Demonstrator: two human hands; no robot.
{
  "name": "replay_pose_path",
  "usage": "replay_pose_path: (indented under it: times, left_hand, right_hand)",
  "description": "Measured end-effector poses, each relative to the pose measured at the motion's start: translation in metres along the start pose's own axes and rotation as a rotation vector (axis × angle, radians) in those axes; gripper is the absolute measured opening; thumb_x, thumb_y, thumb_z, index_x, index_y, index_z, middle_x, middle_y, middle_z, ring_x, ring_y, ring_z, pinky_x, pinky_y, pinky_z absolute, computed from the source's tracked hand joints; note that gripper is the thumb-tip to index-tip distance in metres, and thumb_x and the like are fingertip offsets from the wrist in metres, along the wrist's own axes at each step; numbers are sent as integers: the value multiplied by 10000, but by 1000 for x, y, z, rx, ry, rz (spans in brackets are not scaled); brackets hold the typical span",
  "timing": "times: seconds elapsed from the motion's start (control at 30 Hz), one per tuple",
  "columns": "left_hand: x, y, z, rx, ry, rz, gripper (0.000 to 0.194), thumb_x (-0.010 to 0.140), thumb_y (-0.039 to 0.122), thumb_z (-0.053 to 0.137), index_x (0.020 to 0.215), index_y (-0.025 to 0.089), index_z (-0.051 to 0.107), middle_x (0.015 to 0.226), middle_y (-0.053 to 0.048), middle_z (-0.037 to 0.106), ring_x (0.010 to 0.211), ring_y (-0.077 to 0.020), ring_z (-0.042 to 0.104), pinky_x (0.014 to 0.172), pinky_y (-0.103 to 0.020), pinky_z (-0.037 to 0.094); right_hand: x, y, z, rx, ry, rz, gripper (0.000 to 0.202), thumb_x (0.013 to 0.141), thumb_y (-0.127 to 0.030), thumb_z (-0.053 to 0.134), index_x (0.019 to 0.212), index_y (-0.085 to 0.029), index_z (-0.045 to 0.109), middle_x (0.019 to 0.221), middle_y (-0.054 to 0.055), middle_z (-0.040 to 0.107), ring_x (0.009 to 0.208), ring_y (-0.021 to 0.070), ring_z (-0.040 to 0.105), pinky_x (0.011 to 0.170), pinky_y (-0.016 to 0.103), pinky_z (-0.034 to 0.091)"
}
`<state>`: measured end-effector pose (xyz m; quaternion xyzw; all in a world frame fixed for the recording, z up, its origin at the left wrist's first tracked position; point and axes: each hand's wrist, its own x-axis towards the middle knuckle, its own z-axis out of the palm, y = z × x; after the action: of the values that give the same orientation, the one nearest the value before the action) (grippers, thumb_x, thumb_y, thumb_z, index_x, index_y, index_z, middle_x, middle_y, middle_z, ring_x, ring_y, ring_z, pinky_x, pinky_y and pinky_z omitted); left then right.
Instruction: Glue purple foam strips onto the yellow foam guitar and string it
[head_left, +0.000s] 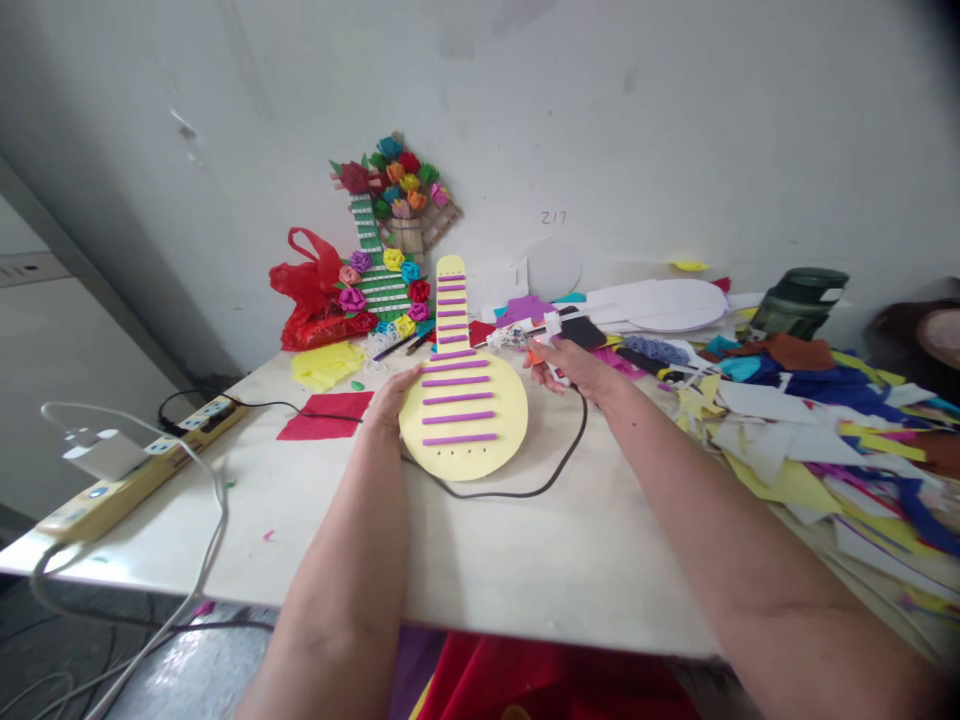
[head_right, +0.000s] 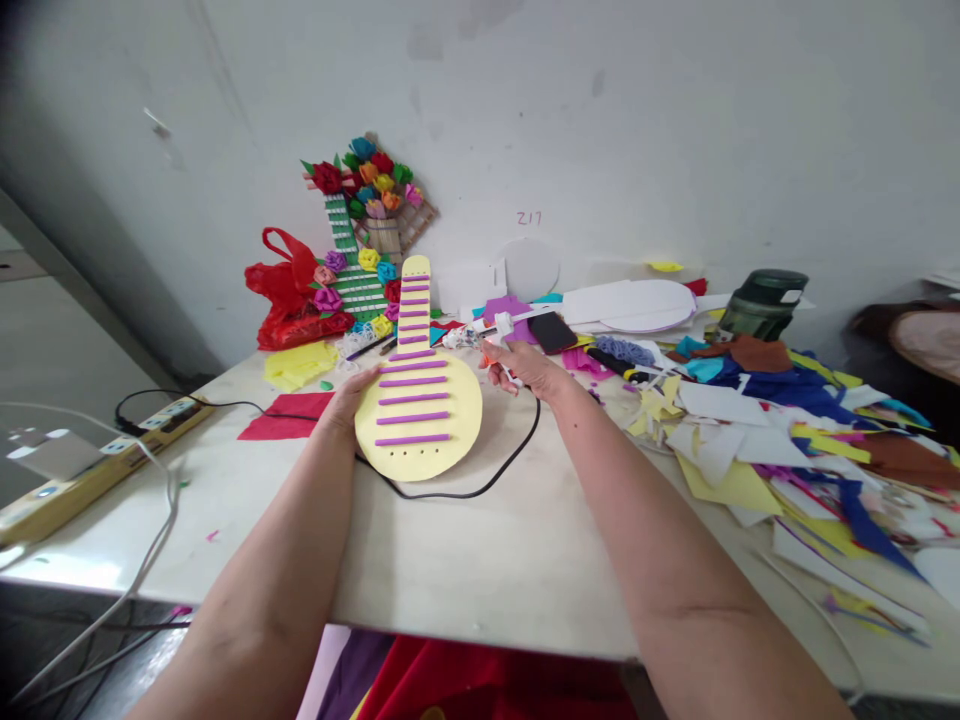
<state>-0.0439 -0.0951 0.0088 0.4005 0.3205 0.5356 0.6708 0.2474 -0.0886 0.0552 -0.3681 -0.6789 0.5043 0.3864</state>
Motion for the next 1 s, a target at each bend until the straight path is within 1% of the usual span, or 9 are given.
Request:
replay_pose_path:
  times: [0.17, 0.43, 0.57, 0.63, 0.73, 0.83, 0.9, 1.0]
  left_hand:
    - [-1, -1, 1, 12, 13, -6, 372, 758, 285, 551, 1094, 127, 582, 911, -89, 686, 953, -284, 609, 866, -442, 476]
    - [-3, 0, 2, -10, -24, -38, 389, 755, 305, 552, 1099, 126, 574, 929, -102, 681, 967, -298, 601, 868, -449, 473]
    - [-1, -2, -1, -6, -46, -26, 413, 747, 313, 563, 1111, 118, 568, 939, -107, 680, 965, -305, 600, 868, -459, 467]
    - [0, -2, -3, 3, -52, -21, 399, 752, 317, 555, 1105, 132, 576, 940, -107, 679, 970, -304, 599, 866, -460, 466]
    - [0, -2, -3, 13, -36, -16, 378, 755, 317, 548, 1097, 160, 584, 944, -99, 680, 971, -295, 600, 866, -454, 467]
    - [0, -1, -1, 8, -24, -6, 420, 739, 318, 569, 1115, 132, 571, 944, -101, 680, 957, -299, 605, 875, -454, 463]
    - [-1, -1, 0, -2, -9, 5, 436, 736, 311, 573, 1125, 113, 563, 936, -103, 681, 945, -301, 609, 873, -456, 463]
    - [-1, 1, 0, -18, 14, 1, 410, 759, 288, 539, 1125, 105, 560, 917, -103, 683, 942, -294, 610, 856, -460, 469]
  right_hand:
    - [0, 1, 2, 43, -22, 6, 480, 725, -597, 519, 758, -123, 585, 536, 21, 570, 311, 45, 386, 332, 203, 285]
    - [-3, -4, 7, 33, -40, -23, 461, 734, -584, 521, 763, -129, 590, 530, 11, 560, 315, 45, 377, 351, 213, 298]
    - [-6, -7, 9, 10, -43, -21, 475, 726, -605, 512, 709, -136, 579, 498, 9, 549, 311, 46, 366, 360, 220, 308]
    - [-6, -7, 8, 0, -45, -14, 480, 727, -610, 506, 673, -137, 566, 472, 6, 534, 310, 47, 362, 367, 222, 316]
    - [-4, -4, 7, 11, -40, -18, 475, 725, -607, 512, 703, -136, 573, 490, 6, 545, 310, 47, 365, 359, 218, 311]
    - [-1, 1, 4, 15, -32, -5, 467, 728, -595, 519, 752, -134, 587, 523, 10, 564, 306, 46, 374, 340, 211, 294]
    - [0, 3, 2, 16, -27, 11, 465, 732, -588, 518, 750, -129, 591, 527, 16, 570, 304, 46, 377, 330, 209, 284]
    - [-1, 3, 0, 26, -21, 26, 461, 730, -580, 527, 746, -124, 591, 539, 26, 578, 314, 49, 387, 322, 205, 275]
